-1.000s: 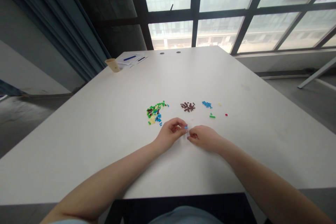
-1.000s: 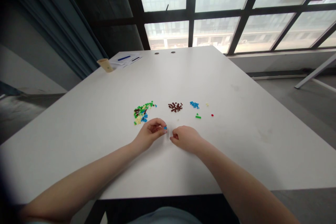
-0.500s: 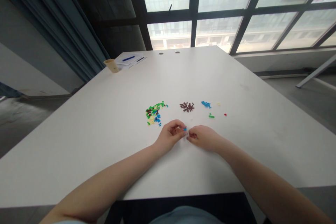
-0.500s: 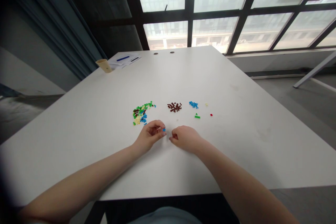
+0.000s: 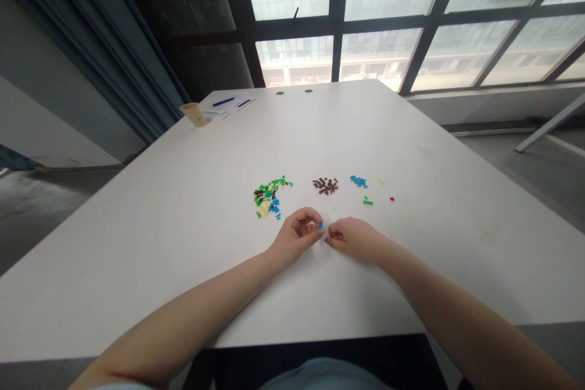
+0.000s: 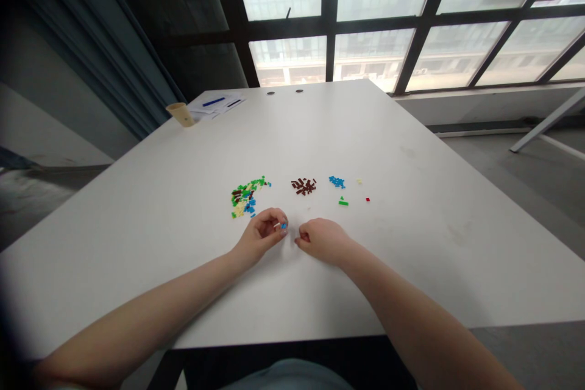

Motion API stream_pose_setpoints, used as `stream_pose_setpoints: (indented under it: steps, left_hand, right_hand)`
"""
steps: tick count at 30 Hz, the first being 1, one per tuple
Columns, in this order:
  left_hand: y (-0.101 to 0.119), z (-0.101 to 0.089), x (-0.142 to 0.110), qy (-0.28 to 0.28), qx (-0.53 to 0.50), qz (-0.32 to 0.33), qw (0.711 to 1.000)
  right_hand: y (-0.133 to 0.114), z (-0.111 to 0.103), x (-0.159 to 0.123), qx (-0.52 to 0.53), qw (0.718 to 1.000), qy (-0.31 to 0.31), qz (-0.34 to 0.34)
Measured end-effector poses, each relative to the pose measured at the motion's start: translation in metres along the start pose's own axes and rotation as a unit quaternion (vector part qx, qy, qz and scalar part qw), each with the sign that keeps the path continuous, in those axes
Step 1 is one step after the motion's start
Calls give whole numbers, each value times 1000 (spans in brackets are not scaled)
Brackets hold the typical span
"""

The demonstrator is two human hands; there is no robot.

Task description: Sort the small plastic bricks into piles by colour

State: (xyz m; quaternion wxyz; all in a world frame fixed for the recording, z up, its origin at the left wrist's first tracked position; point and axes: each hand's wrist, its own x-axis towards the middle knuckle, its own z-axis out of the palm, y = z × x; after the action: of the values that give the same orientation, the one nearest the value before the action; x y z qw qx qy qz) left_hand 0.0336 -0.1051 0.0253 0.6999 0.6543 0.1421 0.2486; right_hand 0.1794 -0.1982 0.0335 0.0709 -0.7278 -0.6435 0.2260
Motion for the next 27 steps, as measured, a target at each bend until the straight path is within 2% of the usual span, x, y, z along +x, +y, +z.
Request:
stream_pose_setpoints:
  steps: [6, 17, 27]
  left_hand:
    - [-2, -2, -1, -9, -4, -12, 1000]
    - [-6, -5, -1, -18, -2, 5, 1000]
    - [-7, -5, -1, -8, -19, -10, 1000]
  right_hand:
    - [1, 0, -1, 2, 1000, 4, -7]
    - [1, 1, 0, 8, 1000, 11, -9]
    - [1, 3, 0, 26, 999, 18, -13]
